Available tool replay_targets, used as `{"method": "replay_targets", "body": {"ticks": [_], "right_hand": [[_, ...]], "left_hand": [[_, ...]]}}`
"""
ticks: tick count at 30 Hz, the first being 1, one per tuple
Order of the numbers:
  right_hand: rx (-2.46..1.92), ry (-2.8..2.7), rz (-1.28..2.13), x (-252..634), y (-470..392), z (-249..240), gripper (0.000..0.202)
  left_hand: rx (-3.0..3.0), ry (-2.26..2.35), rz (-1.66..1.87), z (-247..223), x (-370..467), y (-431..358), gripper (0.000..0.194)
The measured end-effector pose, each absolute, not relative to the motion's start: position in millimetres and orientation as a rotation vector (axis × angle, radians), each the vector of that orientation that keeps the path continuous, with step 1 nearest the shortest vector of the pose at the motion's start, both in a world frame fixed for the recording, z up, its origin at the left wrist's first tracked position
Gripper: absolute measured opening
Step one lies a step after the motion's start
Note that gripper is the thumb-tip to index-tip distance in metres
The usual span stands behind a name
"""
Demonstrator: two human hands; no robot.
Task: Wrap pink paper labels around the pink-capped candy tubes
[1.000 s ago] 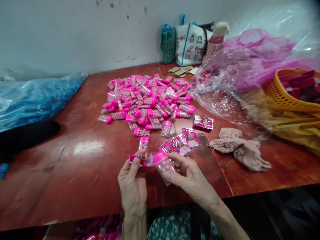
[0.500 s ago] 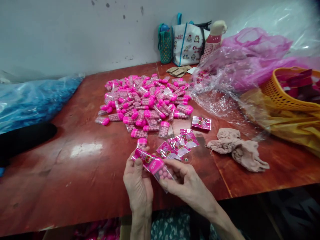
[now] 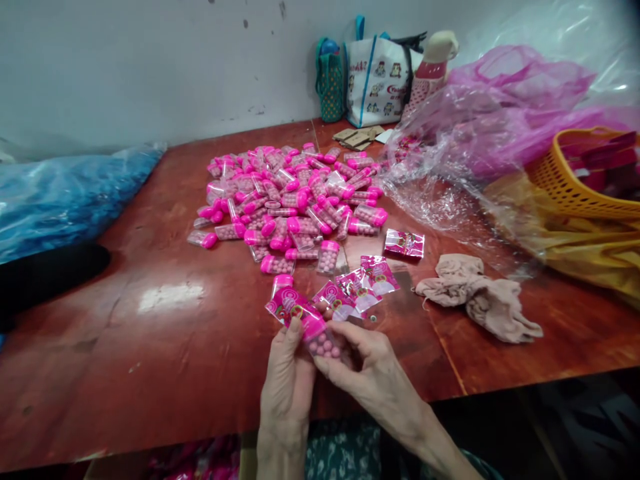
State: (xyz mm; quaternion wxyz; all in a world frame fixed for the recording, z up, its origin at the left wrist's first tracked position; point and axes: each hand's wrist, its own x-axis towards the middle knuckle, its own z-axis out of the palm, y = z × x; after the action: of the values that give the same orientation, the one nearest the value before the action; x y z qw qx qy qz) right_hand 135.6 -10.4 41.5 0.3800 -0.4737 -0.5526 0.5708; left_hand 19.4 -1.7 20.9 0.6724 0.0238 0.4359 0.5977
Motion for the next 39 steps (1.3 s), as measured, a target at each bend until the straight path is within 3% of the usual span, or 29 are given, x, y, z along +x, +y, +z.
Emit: {"method": "replay_targets", "body": {"ticks": [8, 11, 15, 19, 27, 32, 39], "right_hand": [[-0.978, -1.287, 1.72, 146, -6, 45, 0.013], [-0.961, -1.294, 1.734, 145, -6, 46, 0.013], [-1.074, -1.472, 1.467, 136, -10, 42, 0.015], [-1.132, -1.58, 1.275, 129, -12, 35, 0.027], [-1.088, -1.261, 1.538, 130, -7, 29, 0.014], [-1.105, -1.094, 1.58, 124, -9, 21, 0.019], [-1.167, -1.054, 1.568, 124, -14, 27, 0.024]], "left_hand": [[0.161, 0.798, 1.155, 21, 13, -5, 0.037], [0.272, 0.881, 1.21, 23, 10, -5, 0.03], [0.362, 1.01, 1.293, 25, 12, -2, 0.015], [0.303, 0.99, 1.307, 19, 16, 0, 0.02], [0.326, 0.976, 1.299, 10, 13, -5, 0.018], [0.295, 0.986, 1.291, 15, 12, -4, 0.021], [0.362, 1.082, 1.277, 22, 22, -7, 0.012]]}}
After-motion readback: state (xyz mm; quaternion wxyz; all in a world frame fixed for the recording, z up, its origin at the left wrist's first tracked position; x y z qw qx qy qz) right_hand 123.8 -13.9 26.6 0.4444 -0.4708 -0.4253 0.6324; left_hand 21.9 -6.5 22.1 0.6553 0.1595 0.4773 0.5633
